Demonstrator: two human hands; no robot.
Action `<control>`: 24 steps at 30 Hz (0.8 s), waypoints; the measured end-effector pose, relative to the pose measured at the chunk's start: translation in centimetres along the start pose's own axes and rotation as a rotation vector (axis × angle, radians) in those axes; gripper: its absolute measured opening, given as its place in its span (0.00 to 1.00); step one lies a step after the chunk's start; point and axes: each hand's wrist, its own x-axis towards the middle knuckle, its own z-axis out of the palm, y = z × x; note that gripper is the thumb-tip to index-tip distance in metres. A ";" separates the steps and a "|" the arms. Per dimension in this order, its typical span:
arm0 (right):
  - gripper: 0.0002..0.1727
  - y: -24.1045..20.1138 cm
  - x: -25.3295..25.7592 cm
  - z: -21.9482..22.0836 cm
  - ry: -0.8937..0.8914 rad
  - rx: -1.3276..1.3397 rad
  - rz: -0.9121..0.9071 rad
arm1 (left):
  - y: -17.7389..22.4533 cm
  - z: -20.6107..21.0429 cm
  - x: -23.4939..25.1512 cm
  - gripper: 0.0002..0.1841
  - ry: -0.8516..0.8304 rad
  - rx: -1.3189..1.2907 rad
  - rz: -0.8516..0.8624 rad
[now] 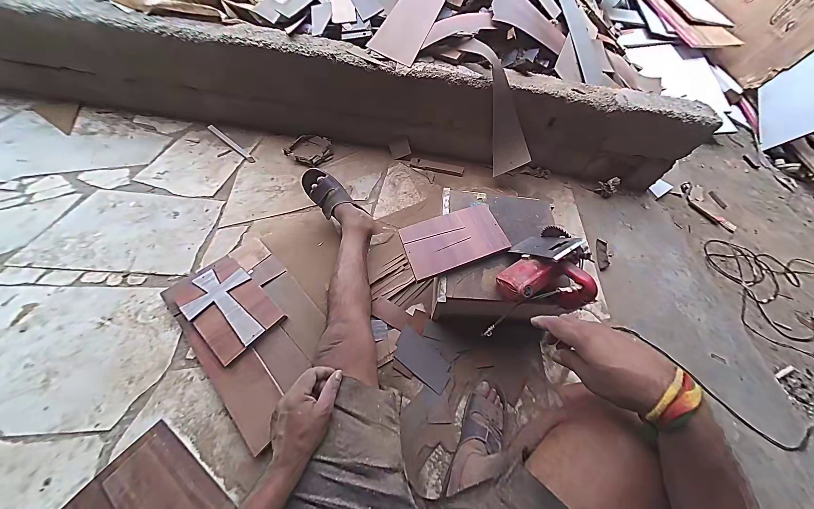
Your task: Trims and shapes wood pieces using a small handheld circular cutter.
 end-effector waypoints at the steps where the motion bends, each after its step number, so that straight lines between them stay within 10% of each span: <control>1: 0.28 0.0 -0.1 0.1 -0.004 -0.004 -0.003 | 0.1 0.0 0.0 0.17 0.000 0.004 0.001; 24: 0.26 2.7 1.1 1.4 0.029 0.020 0.089 | 0.4 -0.2 -0.2 0.16 -0.053 0.054 -0.055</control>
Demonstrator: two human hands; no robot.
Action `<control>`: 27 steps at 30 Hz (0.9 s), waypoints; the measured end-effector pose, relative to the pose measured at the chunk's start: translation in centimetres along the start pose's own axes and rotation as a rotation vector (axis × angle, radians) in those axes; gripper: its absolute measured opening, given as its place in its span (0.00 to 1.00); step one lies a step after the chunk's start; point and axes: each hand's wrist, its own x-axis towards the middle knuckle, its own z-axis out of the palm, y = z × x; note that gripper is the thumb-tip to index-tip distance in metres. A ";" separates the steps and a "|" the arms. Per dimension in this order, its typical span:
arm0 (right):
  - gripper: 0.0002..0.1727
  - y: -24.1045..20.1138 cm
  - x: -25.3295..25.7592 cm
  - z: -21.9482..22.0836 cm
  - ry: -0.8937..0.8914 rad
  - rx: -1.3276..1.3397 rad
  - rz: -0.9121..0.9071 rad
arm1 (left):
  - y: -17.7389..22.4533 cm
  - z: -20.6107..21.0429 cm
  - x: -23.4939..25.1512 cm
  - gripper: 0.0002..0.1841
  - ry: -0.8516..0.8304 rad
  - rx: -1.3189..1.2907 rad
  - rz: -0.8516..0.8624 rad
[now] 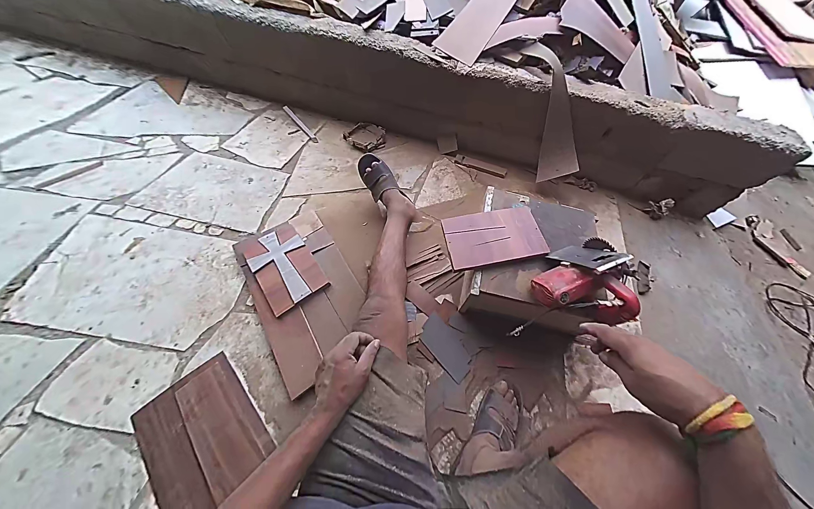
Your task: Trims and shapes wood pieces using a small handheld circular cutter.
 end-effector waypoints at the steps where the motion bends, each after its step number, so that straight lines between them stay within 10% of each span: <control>1: 0.26 0.1 0.0 0.0 -0.001 0.004 -0.002 | 0.4 -0.2 0.1 0.15 -0.028 0.011 -0.035; 5: 0.26 0.1 0.1 0.1 -0.005 -0.008 -0.001 | 3.6 -1.6 1.3 0.10 -0.102 -0.130 -0.218; 12: 0.26 -0.3 0.4 0.2 -0.018 -0.005 0.022 | 9.6 1.5 8.0 0.12 -0.197 -0.505 -0.029; 23: 0.27 0.7 1.6 0.5 -0.097 0.019 0.187 | 18.0 9.1 18.0 0.54 -0.508 -0.893 -0.561; 27: 0.28 0.5 2.5 0.4 -0.125 0.018 0.218 | 18.2 11.0 19.4 0.37 -0.542 -0.962 -0.579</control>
